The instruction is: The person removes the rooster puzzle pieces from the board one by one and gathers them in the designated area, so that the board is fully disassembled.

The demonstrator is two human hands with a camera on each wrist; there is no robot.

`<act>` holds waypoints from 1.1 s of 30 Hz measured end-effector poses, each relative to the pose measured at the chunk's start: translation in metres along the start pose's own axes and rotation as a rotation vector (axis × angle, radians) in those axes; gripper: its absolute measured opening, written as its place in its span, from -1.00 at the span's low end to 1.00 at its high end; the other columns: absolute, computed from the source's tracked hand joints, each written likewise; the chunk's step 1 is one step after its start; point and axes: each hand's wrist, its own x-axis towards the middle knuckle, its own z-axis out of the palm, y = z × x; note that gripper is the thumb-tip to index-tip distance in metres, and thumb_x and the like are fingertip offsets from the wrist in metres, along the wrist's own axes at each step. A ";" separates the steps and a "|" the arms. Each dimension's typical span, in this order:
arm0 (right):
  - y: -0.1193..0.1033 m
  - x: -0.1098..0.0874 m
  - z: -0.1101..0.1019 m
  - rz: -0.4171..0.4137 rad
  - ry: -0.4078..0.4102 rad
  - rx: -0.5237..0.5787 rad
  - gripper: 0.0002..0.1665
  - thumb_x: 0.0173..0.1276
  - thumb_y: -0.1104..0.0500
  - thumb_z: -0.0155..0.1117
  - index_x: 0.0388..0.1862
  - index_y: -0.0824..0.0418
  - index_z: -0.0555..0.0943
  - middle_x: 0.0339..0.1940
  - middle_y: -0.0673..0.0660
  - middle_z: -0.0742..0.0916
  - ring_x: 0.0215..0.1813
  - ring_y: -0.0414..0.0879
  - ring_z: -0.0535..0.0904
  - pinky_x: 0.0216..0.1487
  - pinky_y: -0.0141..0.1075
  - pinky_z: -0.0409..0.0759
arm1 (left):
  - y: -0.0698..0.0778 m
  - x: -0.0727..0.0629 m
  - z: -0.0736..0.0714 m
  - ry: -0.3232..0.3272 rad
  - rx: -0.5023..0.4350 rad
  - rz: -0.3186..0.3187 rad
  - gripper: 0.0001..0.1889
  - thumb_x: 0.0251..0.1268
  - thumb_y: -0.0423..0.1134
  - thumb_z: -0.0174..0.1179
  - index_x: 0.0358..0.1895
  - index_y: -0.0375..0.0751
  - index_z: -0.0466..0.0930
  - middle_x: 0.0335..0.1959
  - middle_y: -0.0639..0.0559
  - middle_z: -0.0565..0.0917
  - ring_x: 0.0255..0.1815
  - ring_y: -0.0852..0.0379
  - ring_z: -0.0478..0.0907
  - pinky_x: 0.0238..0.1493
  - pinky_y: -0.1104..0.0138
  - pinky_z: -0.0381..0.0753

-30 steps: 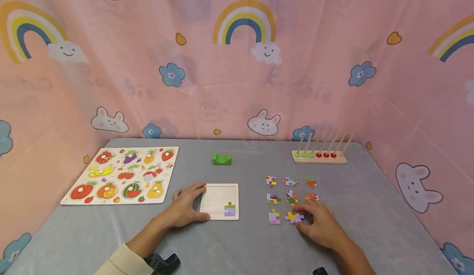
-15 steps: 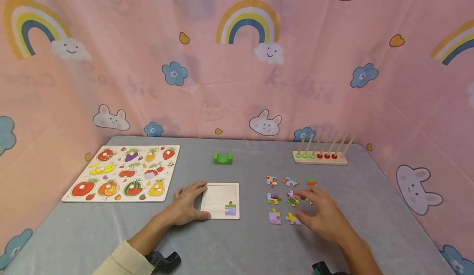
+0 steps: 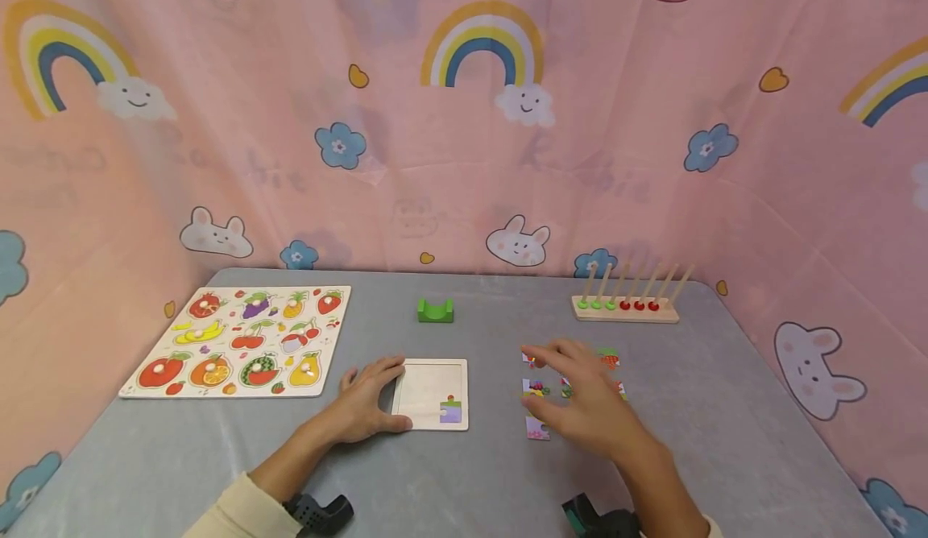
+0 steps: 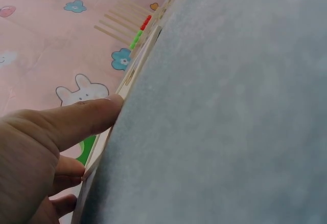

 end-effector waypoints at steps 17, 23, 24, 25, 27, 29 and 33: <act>-0.013 0.033 0.062 0.066 -0.063 0.157 -0.32 0.12 0.21 0.49 0.27 0.17 0.53 -0.10 -0.05 0.56 -0.11 -0.05 0.39 -0.11 -0.01 0.42 | 0.001 -0.001 0.000 0.011 0.000 0.006 -0.13 -0.06 -0.03 0.51 0.33 -0.35 0.37 0.40 -0.12 0.28 0.43 -0.15 0.09 0.25 -0.25 -0.30; -0.008 0.035 0.089 0.104 -0.120 0.209 -0.33 0.17 0.17 0.45 0.29 0.18 0.51 -0.07 0.07 0.55 -0.06 0.14 0.42 -0.10 0.06 0.44 | 0.002 0.000 0.000 0.007 0.002 0.008 -0.14 -0.06 -0.02 0.51 0.33 -0.34 0.38 0.40 -0.12 0.29 0.43 -0.14 0.10 0.24 -0.25 -0.30; -0.007 0.035 0.092 0.104 -0.127 0.207 -0.33 0.18 0.15 0.44 0.29 0.18 0.51 -0.07 0.10 0.55 -0.06 0.15 0.43 -0.10 0.04 0.44 | 0.002 0.000 0.000 0.006 0.003 0.006 -0.14 -0.05 -0.02 0.51 0.33 -0.34 0.38 0.40 -0.11 0.28 0.43 -0.14 0.10 0.25 -0.25 -0.30; -0.005 0.035 0.096 0.102 -0.136 0.208 -0.33 0.17 0.15 0.44 0.29 0.20 0.50 -0.06 0.13 0.56 -0.05 0.15 0.43 -0.08 0.03 0.44 | 0.002 0.000 0.000 0.006 0.003 0.004 -0.14 -0.05 -0.01 0.51 0.33 -0.34 0.37 0.41 -0.11 0.28 0.43 -0.13 0.10 0.25 -0.25 -0.30; -0.002 0.034 0.102 0.101 -0.153 0.206 -0.32 0.17 0.15 0.43 0.29 0.23 0.50 -0.05 0.16 0.55 -0.03 0.13 0.43 -0.07 -0.01 0.42 | 0.002 0.000 0.000 0.006 0.005 0.002 -0.14 -0.05 -0.01 0.51 0.33 -0.34 0.37 0.41 -0.11 0.28 0.43 -0.13 0.10 0.25 -0.25 -0.30; 0.001 0.033 0.107 0.099 -0.176 0.189 -0.30 0.16 0.15 0.42 0.30 0.27 0.48 -0.05 0.15 0.54 -0.01 0.08 0.42 -0.05 -0.06 0.41 | 0.001 0.000 0.000 0.007 0.006 0.001 -0.14 -0.05 -0.01 0.50 0.33 -0.34 0.37 0.41 -0.11 0.28 0.43 -0.13 0.09 0.25 -0.25 -0.30; 0.007 0.031 0.115 0.103 -0.232 0.138 -0.27 0.15 0.12 0.42 0.30 0.31 0.47 -0.09 0.09 0.51 -0.04 -0.02 0.38 -0.10 -0.15 0.37 | 0.001 -0.001 0.000 0.014 0.008 0.006 -0.13 -0.06 -0.01 0.50 0.33 -0.35 0.37 0.40 -0.12 0.29 0.43 -0.14 0.10 0.24 -0.26 -0.29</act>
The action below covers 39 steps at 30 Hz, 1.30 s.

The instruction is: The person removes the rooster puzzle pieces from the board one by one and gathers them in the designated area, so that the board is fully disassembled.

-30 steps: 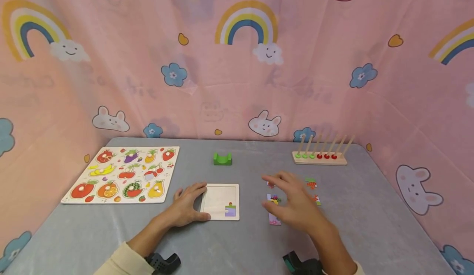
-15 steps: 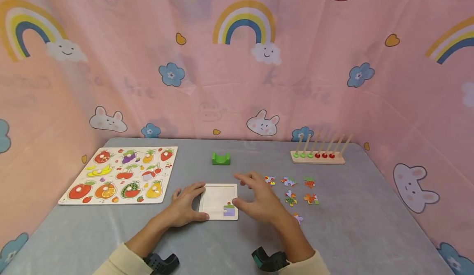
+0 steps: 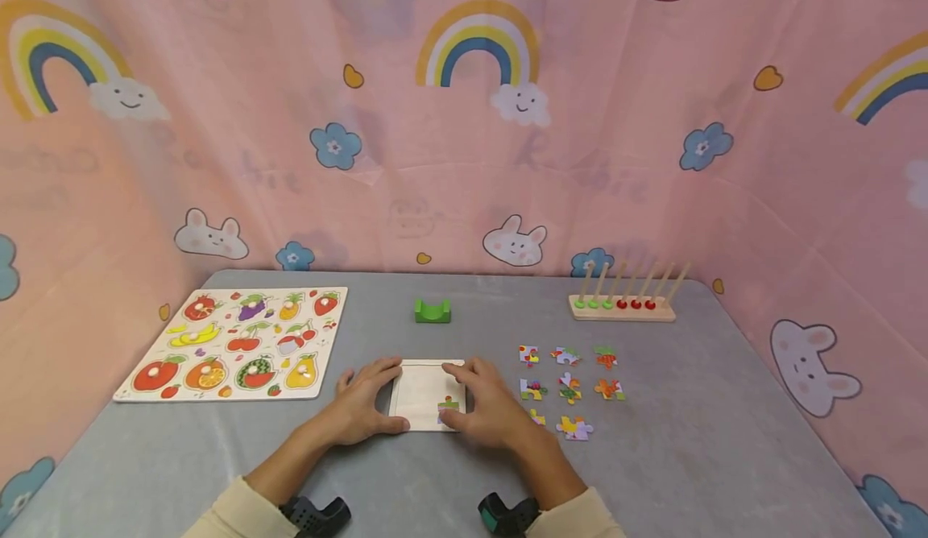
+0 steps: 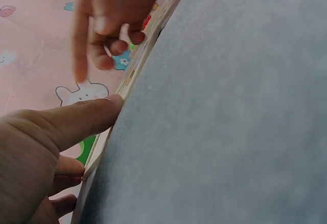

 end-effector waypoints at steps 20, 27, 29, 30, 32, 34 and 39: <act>-0.001 -0.002 0.007 -0.014 -0.075 -0.191 -0.60 0.10 0.12 0.47 -0.06 0.10 0.62 -0.15 -0.05 0.51 -0.07 -0.10 0.40 -0.01 -0.05 0.38 | 0.002 -0.001 -0.001 0.001 -0.002 0.002 -0.14 -0.06 -0.01 0.51 0.33 -0.34 0.38 0.40 -0.11 0.29 0.42 -0.13 0.12 0.24 -0.26 -0.28; -0.003 -0.001 0.006 -0.013 -0.099 -0.158 -0.61 0.13 0.16 0.45 -0.03 0.20 0.65 -0.19 -0.07 0.53 -0.08 -0.11 0.42 0.00 -0.04 0.40 | 0.002 -0.001 -0.001 0.004 0.005 -0.002 -0.14 -0.07 0.00 0.51 0.32 -0.33 0.38 0.39 -0.10 0.30 0.42 -0.11 0.12 0.24 -0.26 -0.27; -0.003 -0.001 0.006 -0.017 -0.108 -0.150 -0.63 0.14 0.17 0.45 -0.05 0.20 0.66 -0.21 -0.07 0.53 -0.09 -0.10 0.42 -0.02 -0.03 0.40 | 0.001 -0.001 -0.001 0.004 0.003 -0.002 -0.14 -0.06 0.00 0.51 0.32 -0.33 0.38 0.39 -0.10 0.30 0.42 -0.12 0.12 0.25 -0.25 -0.27; -0.003 0.000 0.006 -0.018 -0.108 -0.147 -0.63 0.14 0.16 0.46 -0.06 0.21 0.65 -0.22 -0.06 0.53 -0.09 -0.09 0.43 -0.01 -0.03 0.40 | 0.001 -0.001 -0.001 0.003 0.003 -0.003 -0.14 -0.06 0.00 0.51 0.32 -0.33 0.38 0.40 -0.10 0.30 0.42 -0.12 0.12 0.25 -0.25 -0.28; -0.003 0.000 0.007 -0.020 -0.108 -0.145 -0.61 0.13 0.13 0.47 -0.06 0.21 0.64 -0.21 -0.05 0.53 -0.07 -0.07 0.43 0.01 -0.01 0.39 | 0.001 0.000 -0.001 0.001 0.002 -0.004 -0.14 -0.06 0.00 0.51 0.32 -0.33 0.38 0.40 -0.10 0.29 0.42 -0.12 0.12 0.25 -0.26 -0.28; -0.004 -0.001 0.008 -0.034 -0.100 -0.160 -0.60 0.13 0.09 0.48 -0.07 0.21 0.64 -0.20 -0.04 0.52 -0.07 -0.05 0.43 0.00 -0.01 0.38 | 0.000 0.000 0.000 -0.002 0.001 -0.004 -0.14 -0.06 0.00 0.51 0.33 -0.33 0.38 0.40 -0.10 0.29 0.42 -0.12 0.11 0.25 -0.26 -0.29; -0.008 -0.002 0.011 -0.085 -0.090 -0.220 -0.70 0.11 0.08 0.49 -0.19 0.13 0.65 -0.27 -0.07 0.48 -0.16 -0.09 0.38 -0.11 -0.08 0.34 | 0.000 0.000 -0.001 -0.005 0.005 -0.005 -0.14 -0.05 0.01 0.50 0.33 -0.32 0.38 0.40 -0.09 0.29 0.43 -0.11 0.11 0.25 -0.26 -0.29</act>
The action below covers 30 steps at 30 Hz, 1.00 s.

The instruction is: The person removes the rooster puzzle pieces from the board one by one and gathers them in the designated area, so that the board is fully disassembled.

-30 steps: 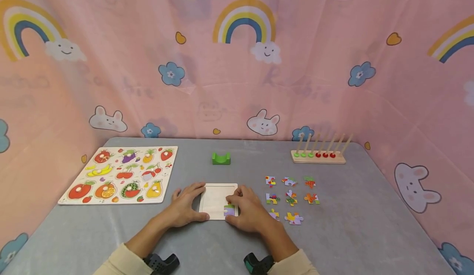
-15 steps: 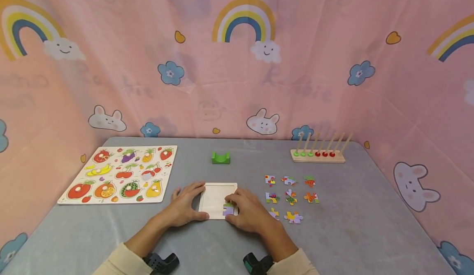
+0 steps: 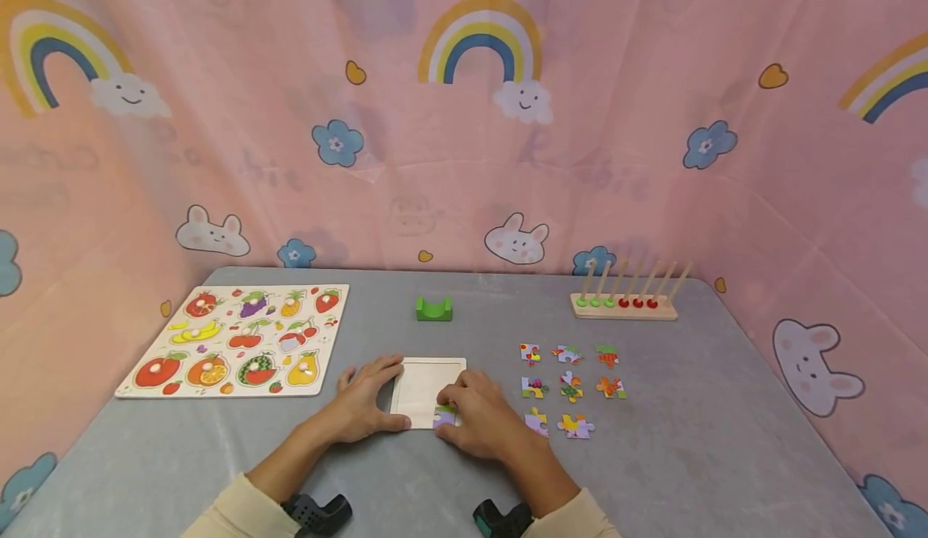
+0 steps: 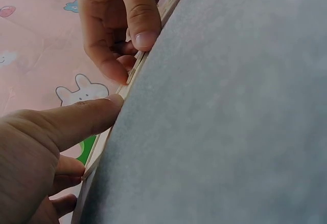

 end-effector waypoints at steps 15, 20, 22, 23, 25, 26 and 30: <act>-0.007 -0.005 -0.017 -0.018 0.084 0.065 -0.74 0.13 0.20 0.44 -0.19 0.04 0.61 -0.22 -0.12 0.53 -0.09 -0.14 0.42 -0.02 -0.04 0.37 | 0.001 0.000 -0.001 0.001 0.000 0.005 -0.14 -0.07 0.00 0.50 0.32 -0.33 0.39 0.40 -0.11 0.29 0.43 -0.13 0.11 0.25 -0.26 -0.28; -0.006 -0.014 -0.032 -0.049 0.120 0.100 -0.69 0.13 0.22 0.48 -0.12 0.05 0.65 -0.21 -0.13 0.53 -0.09 -0.17 0.43 -0.06 -0.11 0.42 | 0.002 0.000 0.000 -0.006 -0.009 0.000 -0.14 -0.06 -0.02 0.51 0.32 -0.34 0.38 0.41 -0.11 0.28 0.43 -0.14 0.10 0.24 -0.27 -0.29; -0.005 -0.018 -0.039 -0.054 0.130 0.101 -0.60 0.12 0.22 0.50 -0.03 0.08 0.65 -0.21 -0.14 0.54 -0.09 -0.17 0.45 -0.06 -0.11 0.43 | 0.002 -0.001 0.000 -0.008 -0.013 -0.001 -0.14 -0.06 -0.02 0.51 0.33 -0.35 0.37 0.41 -0.12 0.28 0.43 -0.15 0.10 0.24 -0.27 -0.30; -0.004 -0.020 -0.042 -0.052 0.133 0.103 -0.55 0.11 0.23 0.50 0.02 0.11 0.64 -0.20 -0.14 0.55 -0.09 -0.17 0.46 -0.06 -0.11 0.44 | 0.002 -0.001 0.000 -0.009 -0.015 -0.001 -0.14 -0.06 -0.03 0.51 0.33 -0.35 0.37 0.41 -0.12 0.28 0.43 -0.15 0.10 0.24 -0.27 -0.31; -0.003 -0.024 -0.047 -0.048 0.148 0.097 -0.46 0.09 0.24 0.52 0.10 0.15 0.62 -0.18 -0.14 0.56 -0.10 -0.15 0.48 -0.07 -0.10 0.46 | 0.002 -0.001 0.000 -0.009 -0.017 0.000 -0.14 -0.06 -0.03 0.51 0.33 -0.35 0.37 0.41 -0.13 0.28 0.43 -0.16 0.09 0.24 -0.27 -0.31; -0.002 -0.027 -0.050 -0.043 0.159 0.086 -0.43 0.09 0.23 0.53 0.12 0.16 0.61 -0.18 -0.14 0.57 -0.10 -0.15 0.48 -0.08 -0.10 0.46 | 0.002 -0.001 0.000 -0.009 -0.017 0.000 -0.14 -0.06 -0.03 0.51 0.33 -0.35 0.37 0.41 -0.13 0.28 0.43 -0.16 0.09 0.24 -0.26 -0.32; 0.004 -0.037 -0.058 -0.058 0.221 0.053 -0.45 0.05 0.23 0.55 0.07 0.18 0.64 -0.18 -0.16 0.57 -0.11 -0.18 0.47 -0.12 -0.14 0.47 | 0.002 0.000 0.000 -0.009 -0.014 0.000 -0.14 -0.05 -0.03 0.50 0.33 -0.34 0.36 0.41 -0.12 0.27 0.43 -0.15 0.09 0.24 -0.26 -0.31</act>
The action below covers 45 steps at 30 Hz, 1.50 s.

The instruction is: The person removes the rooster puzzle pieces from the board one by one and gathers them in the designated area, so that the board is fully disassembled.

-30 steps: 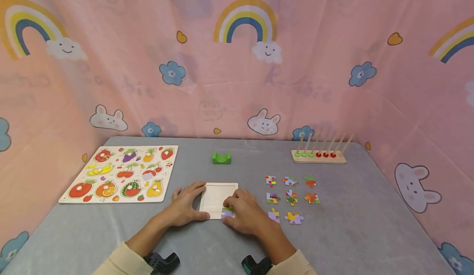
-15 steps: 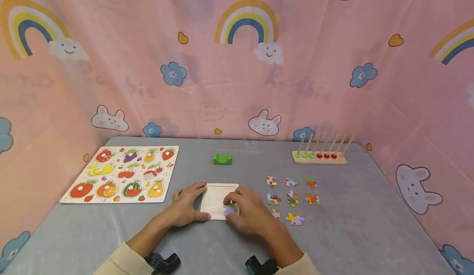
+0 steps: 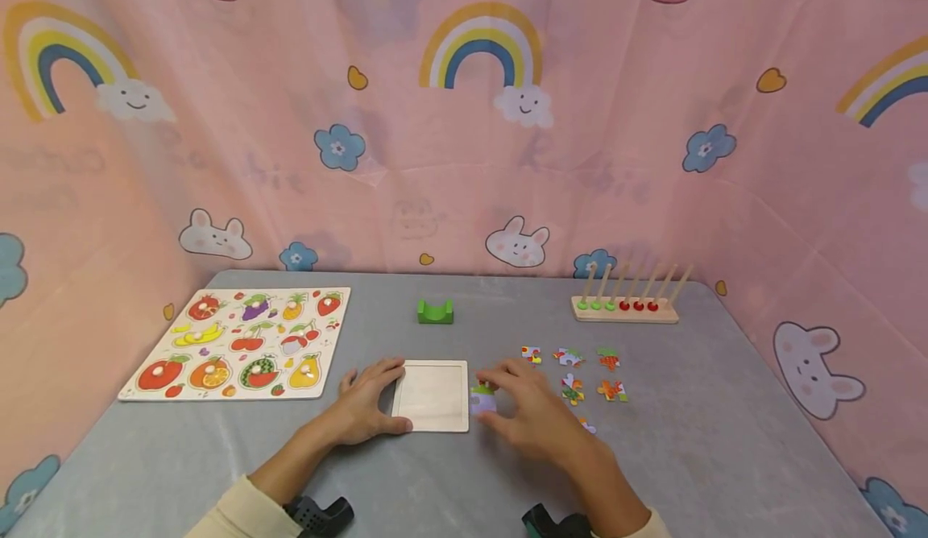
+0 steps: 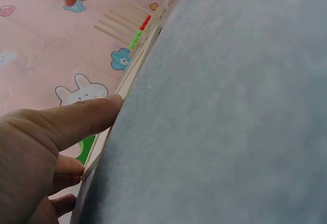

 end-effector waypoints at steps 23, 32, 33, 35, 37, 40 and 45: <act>0.043 -0.062 -0.063 0.119 0.088 -0.095 -0.38 0.09 0.22 0.54 0.17 0.07 0.60 -0.04 -0.12 0.56 -0.05 -0.21 0.45 -0.16 -0.17 0.51 | 0.000 0.001 0.001 -0.007 0.011 -0.006 -0.13 -0.04 -0.01 0.49 0.35 -0.33 0.36 0.41 -0.11 0.28 0.44 -0.13 0.08 0.25 -0.25 -0.30; 0.065 -0.083 -0.070 0.112 0.128 -0.125 -0.40 0.01 0.28 0.57 0.10 0.15 0.63 -0.06 -0.10 0.58 -0.07 -0.24 0.44 -0.11 -0.42 0.40 | -0.001 0.003 0.001 -0.010 0.014 -0.001 -0.13 -0.04 0.00 0.49 0.34 -0.33 0.36 0.41 -0.10 0.28 0.43 -0.12 0.10 0.25 -0.26 -0.29; 0.068 -0.086 -0.070 0.113 0.129 -0.129 -0.39 0.01 0.29 0.56 0.10 0.15 0.63 -0.08 -0.11 0.58 -0.09 -0.24 0.43 -0.12 -0.43 0.39 | -0.001 0.003 0.001 -0.010 0.015 -0.001 -0.13 -0.04 0.00 0.49 0.34 -0.33 0.36 0.41 -0.10 0.28 0.43 -0.12 0.10 0.25 -0.26 -0.29; 0.073 -0.091 -0.071 0.119 0.130 -0.131 -0.38 0.00 0.30 0.56 0.11 0.17 0.63 -0.12 -0.11 0.58 -0.12 -0.22 0.42 -0.14 -0.42 0.38 | -0.001 0.003 0.001 -0.011 0.015 -0.003 -0.13 -0.04 0.00 0.49 0.34 -0.33 0.36 0.41 -0.10 0.28 0.43 -0.12 0.09 0.25 -0.26 -0.29; 0.078 -0.095 -0.071 0.134 0.124 -0.126 -0.37 0.00 0.30 0.56 0.13 0.19 0.62 -0.16 -0.12 0.57 -0.16 -0.21 0.42 -0.16 -0.40 0.40 | -0.002 0.003 0.002 -0.011 0.015 -0.006 -0.13 -0.04 0.00 0.49 0.34 -0.33 0.36 0.41 -0.10 0.28 0.44 -0.12 0.09 0.25 -0.25 -0.29; 0.085 -0.100 -0.070 0.170 0.116 -0.112 -0.37 0.00 0.30 0.56 0.12 0.25 0.61 -0.16 -0.10 0.57 -0.16 -0.22 0.42 -0.15 -0.41 0.42 | -0.002 0.002 0.001 -0.010 0.013 -0.011 -0.14 -0.05 -0.01 0.50 0.34 -0.33 0.37 0.40 -0.10 0.28 0.44 -0.13 0.08 0.25 -0.25 -0.30; 0.096 -0.106 -0.070 0.229 0.094 -0.106 -0.43 0.02 0.27 0.55 0.07 0.29 0.62 -0.14 -0.07 0.58 -0.11 -0.27 0.42 -0.13 -0.46 0.38 | -0.001 0.001 0.000 -0.012 0.011 -0.014 -0.14 -0.05 -0.01 0.50 0.34 -0.33 0.37 0.41 -0.10 0.28 0.44 -0.13 0.08 0.26 -0.25 -0.30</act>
